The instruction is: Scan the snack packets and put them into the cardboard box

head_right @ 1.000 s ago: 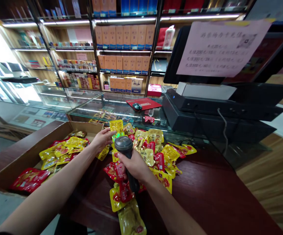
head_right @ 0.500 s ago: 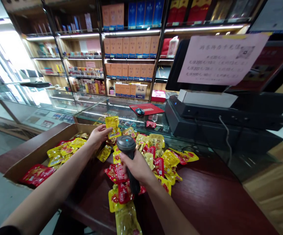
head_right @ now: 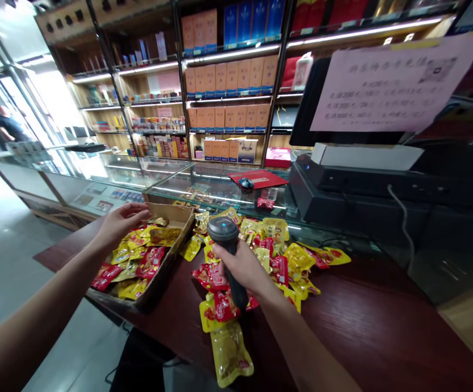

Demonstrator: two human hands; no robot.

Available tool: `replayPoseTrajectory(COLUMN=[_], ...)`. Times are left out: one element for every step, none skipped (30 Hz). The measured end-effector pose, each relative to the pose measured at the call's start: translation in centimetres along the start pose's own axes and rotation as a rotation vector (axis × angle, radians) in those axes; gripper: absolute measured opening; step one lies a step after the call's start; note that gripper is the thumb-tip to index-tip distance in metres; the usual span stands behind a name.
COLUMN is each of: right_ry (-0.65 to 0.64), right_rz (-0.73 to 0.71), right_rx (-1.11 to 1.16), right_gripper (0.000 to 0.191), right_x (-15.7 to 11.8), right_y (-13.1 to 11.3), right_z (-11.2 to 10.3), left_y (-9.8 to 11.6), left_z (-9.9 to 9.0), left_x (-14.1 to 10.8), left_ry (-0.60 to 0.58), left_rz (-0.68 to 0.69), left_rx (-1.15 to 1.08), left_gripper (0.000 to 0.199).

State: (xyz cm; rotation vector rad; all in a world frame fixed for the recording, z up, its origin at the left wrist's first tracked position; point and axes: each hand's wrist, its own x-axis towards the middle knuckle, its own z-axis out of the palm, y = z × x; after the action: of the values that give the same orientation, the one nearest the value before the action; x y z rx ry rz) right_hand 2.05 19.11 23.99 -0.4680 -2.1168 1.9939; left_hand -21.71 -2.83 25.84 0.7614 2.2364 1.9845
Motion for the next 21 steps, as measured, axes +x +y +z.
replayPoseTrajectory(right_ry=[-0.001,-0.002,-0.003,-0.003,0.002,0.01,0.018,0.024,0.027,0.027,0.024,0.02,0.024,0.031,0.041,0.051,0.06,0.067,0.072,0.076,0.08], right_rz=[-0.002,-0.004,-0.007,-0.008,-0.009,-0.012,-0.017,-0.024,-0.031,-0.036,-0.041,-0.045,-0.047,-0.049,-0.05,-0.049,-0.044,-0.034,-0.024,-0.014,-0.006], right_rx=[-0.007,-0.012,-0.015,-0.015,-0.012,-0.007,-0.003,-0.001,-0.001,-0.002,-0.004,-0.007,-0.009,-0.008,-0.007,-0.004,-0.004,-0.006,-0.012,-0.024,-0.036], right_gripper=[0.02,0.02,0.021,0.022,0.022,0.023,0.024,0.025,0.025,0.025,0.025,0.025,0.025,0.024,0.025,0.025,0.026,0.026,0.026,0.025,0.025], right_x=[0.0,-0.1,-0.1,-0.2,-0.2,-0.2,-0.2,-0.2,-0.2,-0.2,-0.1,-0.1,0.0,0.0,0.1,0.1,0.1,0.2,0.2,0.3,0.4], right_y=[0.0,0.0,-0.1,-0.1,-0.2,-0.3,-0.5,-0.7,-0.9,-1.1,-1.3,-1.4,-1.5,-1.5,-1.5,-1.5,-1.3,-1.2,-1.1,-0.9,-0.8], right_z=[0.1,0.1,0.1,0.0,-0.1,-0.2,-0.3,-0.5,-0.7,-0.9,-1.2,-1.5,-1.8,-2.2,-2.6,-2.9,-3.3,-3.6,-3.9,-4.1,-4.3], left_y=[-0.2,-0.4,-0.7,-1.1,-1.5,-1.8,-2.2,-2.6,-2.9,-3.2,-3.5,-3.8,-4.0,-4.3,-4.5,-4.7,-5.0,-5.2,-5.5,-5.7,-5.8], left_z=[0.6,1.5,2.6,4.0,5.6,7.2,8.9,10.5,12.0,13.3,14.4,15.4,16.1,16.7,17.2,17.5,17.6,17.6,17.6,17.4,17.2], left_x=[-0.3,-0.6,-0.9,-1.2,-1.4,-1.7,-1.9,-2.0,-2.2,-2.3,-2.4,-2.4,-2.5,-2.5,-2.6,-2.6,-2.6,-2.7,-2.7,-2.7,-2.6], left_ry=[-0.028,-0.061,-0.108,-0.158,-0.189,-0.252,-0.295,-0.338,-0.386,-0.438,-0.496,-0.559,-0.625,-0.687,-0.744,-0.799,-0.85,-0.891,-0.921,-0.94,-0.952], left_rz=[0.011,0.017,0.014,0.01,0.02,0.022,0.021,0.039,0.049,0.058,0.065,0.069,0.07,0.071,0.074,0.076,0.075,0.071,0.063,0.05,0.035], left_rx=[0.023,0.04,0.051,0.046,0.034,0.029,0.033,0.058,0.109,0.184,0.276,0.38,0.485,0.58,0.658,0.719,0.756,0.773,0.77,0.752,0.717], left_gripper=[0.045,0.042,0.04,0.037,0.035,0.032,0.03,0.029,0.028,0.027,0.025,0.025,0.029,0.035,0.04,0.043,0.043,0.042,0.041,0.043,0.047])
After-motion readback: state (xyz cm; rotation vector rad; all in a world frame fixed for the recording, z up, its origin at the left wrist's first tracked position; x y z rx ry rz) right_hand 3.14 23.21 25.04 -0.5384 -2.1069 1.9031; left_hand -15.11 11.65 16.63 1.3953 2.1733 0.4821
